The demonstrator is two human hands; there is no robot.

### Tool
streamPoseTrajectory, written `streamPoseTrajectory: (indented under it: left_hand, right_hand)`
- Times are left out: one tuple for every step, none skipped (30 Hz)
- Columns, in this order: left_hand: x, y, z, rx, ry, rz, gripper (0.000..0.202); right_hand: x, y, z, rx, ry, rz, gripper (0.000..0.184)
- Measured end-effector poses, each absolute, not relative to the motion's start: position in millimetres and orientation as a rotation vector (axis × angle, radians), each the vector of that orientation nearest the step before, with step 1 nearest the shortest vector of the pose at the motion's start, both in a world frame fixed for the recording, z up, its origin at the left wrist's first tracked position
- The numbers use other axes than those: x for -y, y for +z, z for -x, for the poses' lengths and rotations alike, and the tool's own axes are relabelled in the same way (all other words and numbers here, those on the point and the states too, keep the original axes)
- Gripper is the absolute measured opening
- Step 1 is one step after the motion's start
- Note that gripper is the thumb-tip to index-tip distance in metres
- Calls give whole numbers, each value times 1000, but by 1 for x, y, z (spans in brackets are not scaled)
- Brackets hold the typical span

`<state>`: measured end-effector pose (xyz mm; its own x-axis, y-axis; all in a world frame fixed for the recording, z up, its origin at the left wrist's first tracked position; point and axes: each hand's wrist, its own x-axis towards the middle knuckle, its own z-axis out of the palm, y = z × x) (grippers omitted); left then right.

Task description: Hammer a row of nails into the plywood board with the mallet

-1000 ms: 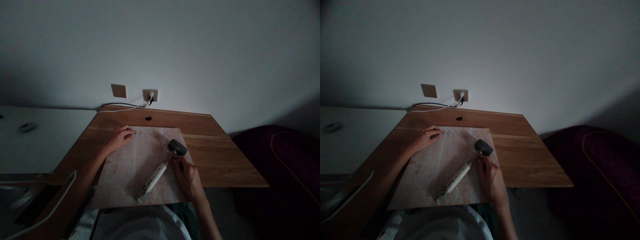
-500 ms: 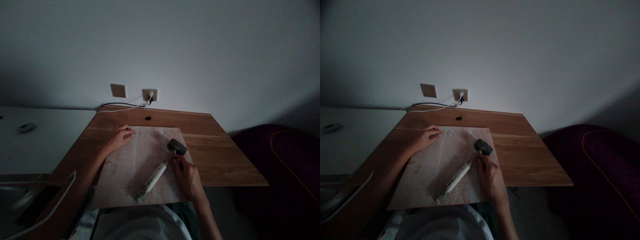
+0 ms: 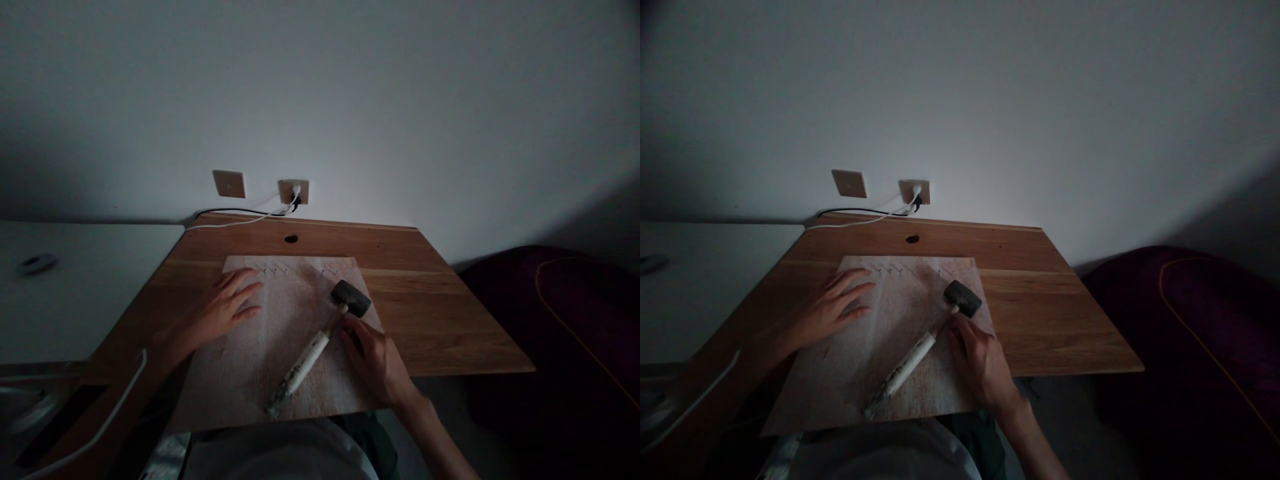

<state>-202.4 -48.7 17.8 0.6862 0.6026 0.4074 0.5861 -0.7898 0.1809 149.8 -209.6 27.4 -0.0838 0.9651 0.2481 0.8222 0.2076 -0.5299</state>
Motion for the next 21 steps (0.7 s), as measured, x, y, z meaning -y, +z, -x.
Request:
streamPoseTrajectory:
  left_hand:
    - [65,18,208,-989,658,-2891,49]
    - [82,17,214,-978,611,-2926,55]
    - [97,15,219,-968,573,-2957,62]
    - [111,12,223,-965,544,-2983,68]
    - [123,9,226,-986,522,-2996,73]
    - [132,6,227,-1008,507,-3000,77]
    - [139,3,228,-1032,489,-2997,78]
    - [143,0,227,-1056,474,-2990,79]
    - [145,-2,226,-1072,463,-2985,78]
    - [146,-3,225,-1081,452,-2982,77]
    - [145,-3,223,-1081,442,-2984,77]
    - [144,-3,222,-1075,429,-2988,77]
    - [143,-2,220,-1071,419,-2990,77]
    - [142,-1,219,-1071,410,-2988,76]
    - [142,1,218,-1079,399,-2980,76]
    - [142,3,217,-1090,388,-2967,74]
    - [143,5,216,-1102,383,-2953,73]
    - [144,7,214,-1110,377,-2939,72]
    - [145,10,212,-1111,370,-2929,71]
    - [146,12,210,-1106,362,-2921,70]
    - [146,13,208,-1101,356,-2914,71]
  right_hand:
    - [214,27,-153,1964,293,1635,24]
    - [219,26,-157,1985,236,1618,23]
    - [223,25,-160,2006,177,1596,22]
    - [228,23,-162,2031,128,1574,21]
    - [232,22,-164,2061,88,1555,22]
    - [235,20,-165,2092,54,1545,27]
    - [238,19,-165,2124,21,1546,32]
    - [240,17,-164,2151,-11,1558,36]
    - [241,16,-164,2174,-36,1573,38]
    - [241,15,-164,2192,-52,1583,38]
    - [241,14,-164,2206,-61,1588,37]
    - [241,13,-164,2214,-63,1591,36]
    - [241,13,-164,2215,-63,1592,35]
    - [240,12,-165,2210,-60,1594,34]
    - [240,11,-167,2204,-56,1592,34]
    - [240,11,-168,2199,-48,1588,34]
    - [240,10,-170,2194,-40,1584,34]
    - [239,10,-171,2189,-34,1580,34]
    - [239,9,-173,2183,-32,1580,34]
    - [238,9,-175,2179,-36,1581,34]
    - [238,9,-177,2176,-43,1581,33]
